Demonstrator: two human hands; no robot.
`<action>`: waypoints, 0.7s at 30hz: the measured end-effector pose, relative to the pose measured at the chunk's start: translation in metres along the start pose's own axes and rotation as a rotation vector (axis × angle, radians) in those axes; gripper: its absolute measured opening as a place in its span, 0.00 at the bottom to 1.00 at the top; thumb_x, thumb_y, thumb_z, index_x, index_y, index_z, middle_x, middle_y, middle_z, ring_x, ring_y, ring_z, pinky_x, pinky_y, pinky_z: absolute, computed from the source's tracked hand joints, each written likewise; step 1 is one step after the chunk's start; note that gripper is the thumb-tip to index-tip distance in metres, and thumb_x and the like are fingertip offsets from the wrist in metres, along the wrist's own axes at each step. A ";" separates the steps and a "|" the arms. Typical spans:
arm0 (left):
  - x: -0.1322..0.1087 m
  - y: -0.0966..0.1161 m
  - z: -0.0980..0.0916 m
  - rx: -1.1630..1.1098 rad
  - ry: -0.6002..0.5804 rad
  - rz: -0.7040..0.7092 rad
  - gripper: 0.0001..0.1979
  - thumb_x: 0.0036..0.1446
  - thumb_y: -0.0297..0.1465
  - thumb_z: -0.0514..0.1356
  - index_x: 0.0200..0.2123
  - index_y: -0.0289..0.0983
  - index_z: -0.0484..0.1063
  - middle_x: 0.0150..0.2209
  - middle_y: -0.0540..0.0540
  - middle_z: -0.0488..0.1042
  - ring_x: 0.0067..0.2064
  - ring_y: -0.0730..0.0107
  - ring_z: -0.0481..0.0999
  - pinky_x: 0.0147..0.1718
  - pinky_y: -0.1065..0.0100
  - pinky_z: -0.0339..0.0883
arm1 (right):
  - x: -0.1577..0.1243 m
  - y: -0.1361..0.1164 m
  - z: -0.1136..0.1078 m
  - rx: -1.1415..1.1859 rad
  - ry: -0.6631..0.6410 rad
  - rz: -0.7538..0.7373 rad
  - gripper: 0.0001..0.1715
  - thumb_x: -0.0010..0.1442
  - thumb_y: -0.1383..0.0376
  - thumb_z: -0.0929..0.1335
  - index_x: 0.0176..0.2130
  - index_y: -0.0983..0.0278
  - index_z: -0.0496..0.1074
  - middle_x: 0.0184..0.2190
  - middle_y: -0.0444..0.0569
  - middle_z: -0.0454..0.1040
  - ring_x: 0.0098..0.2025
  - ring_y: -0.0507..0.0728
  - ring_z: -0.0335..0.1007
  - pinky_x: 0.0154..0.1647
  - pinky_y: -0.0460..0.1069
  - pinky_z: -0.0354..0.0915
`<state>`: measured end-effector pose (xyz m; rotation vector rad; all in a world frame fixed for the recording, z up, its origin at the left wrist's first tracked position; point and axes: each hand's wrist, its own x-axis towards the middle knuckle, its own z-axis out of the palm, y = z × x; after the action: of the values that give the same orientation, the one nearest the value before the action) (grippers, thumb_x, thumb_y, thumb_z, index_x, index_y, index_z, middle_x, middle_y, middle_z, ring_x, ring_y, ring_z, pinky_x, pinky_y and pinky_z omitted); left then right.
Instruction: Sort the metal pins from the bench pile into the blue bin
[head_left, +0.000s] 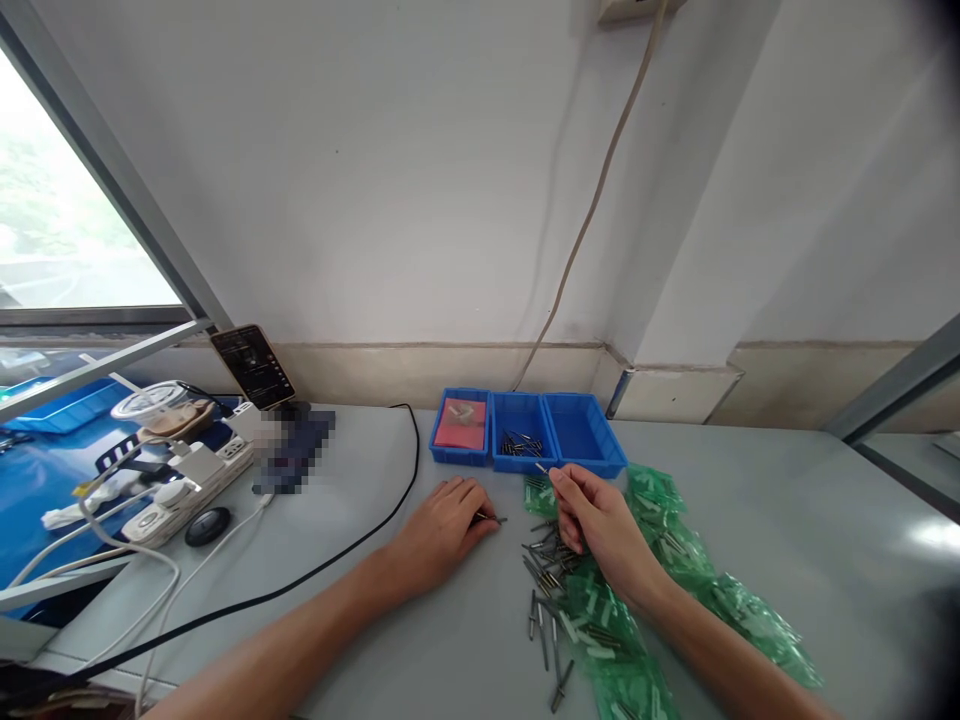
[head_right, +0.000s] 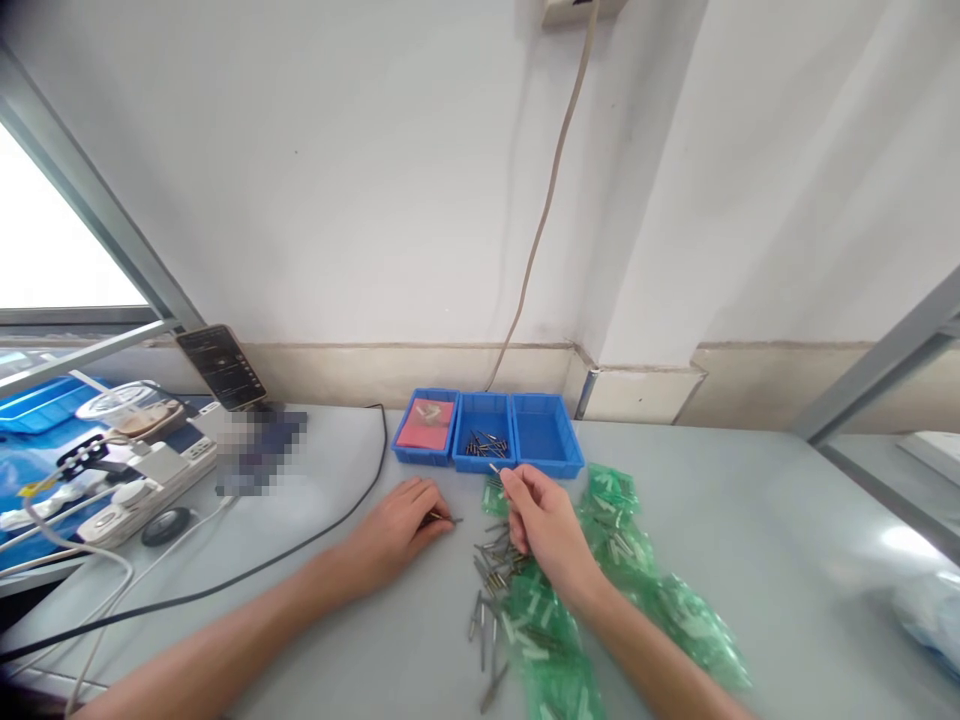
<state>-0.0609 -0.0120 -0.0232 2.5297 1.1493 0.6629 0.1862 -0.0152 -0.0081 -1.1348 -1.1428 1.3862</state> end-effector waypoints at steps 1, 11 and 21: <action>0.000 0.000 0.000 -0.001 0.000 -0.003 0.05 0.73 0.31 0.62 0.41 0.39 0.70 0.41 0.48 0.77 0.44 0.62 0.74 0.45 0.62 0.67 | 0.000 0.000 0.000 0.003 0.004 -0.002 0.31 0.62 0.39 0.74 0.29 0.59 0.63 0.16 0.34 0.57 0.16 0.48 0.52 0.18 0.45 0.51; 0.002 -0.001 -0.002 -0.038 -0.013 0.011 0.05 0.74 0.31 0.62 0.42 0.39 0.70 0.43 0.48 0.76 0.45 0.62 0.73 0.47 0.62 0.67 | -0.001 -0.005 0.003 0.021 0.012 0.034 0.27 0.60 0.42 0.76 0.37 0.61 0.74 0.25 0.38 0.65 0.20 0.49 0.60 0.17 0.45 0.62; 0.004 -0.004 0.004 -0.071 -0.008 0.030 0.05 0.75 0.33 0.60 0.44 0.38 0.72 0.45 0.47 0.77 0.47 0.62 0.74 0.51 0.61 0.68 | 0.000 -0.005 0.005 -0.071 0.013 -0.015 0.26 0.64 0.42 0.72 0.48 0.59 0.72 0.29 0.39 0.68 0.20 0.51 0.61 0.15 0.47 0.62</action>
<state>-0.0593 -0.0061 -0.0269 2.4924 1.0676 0.6878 0.1817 -0.0151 -0.0022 -1.1810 -1.1973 1.3344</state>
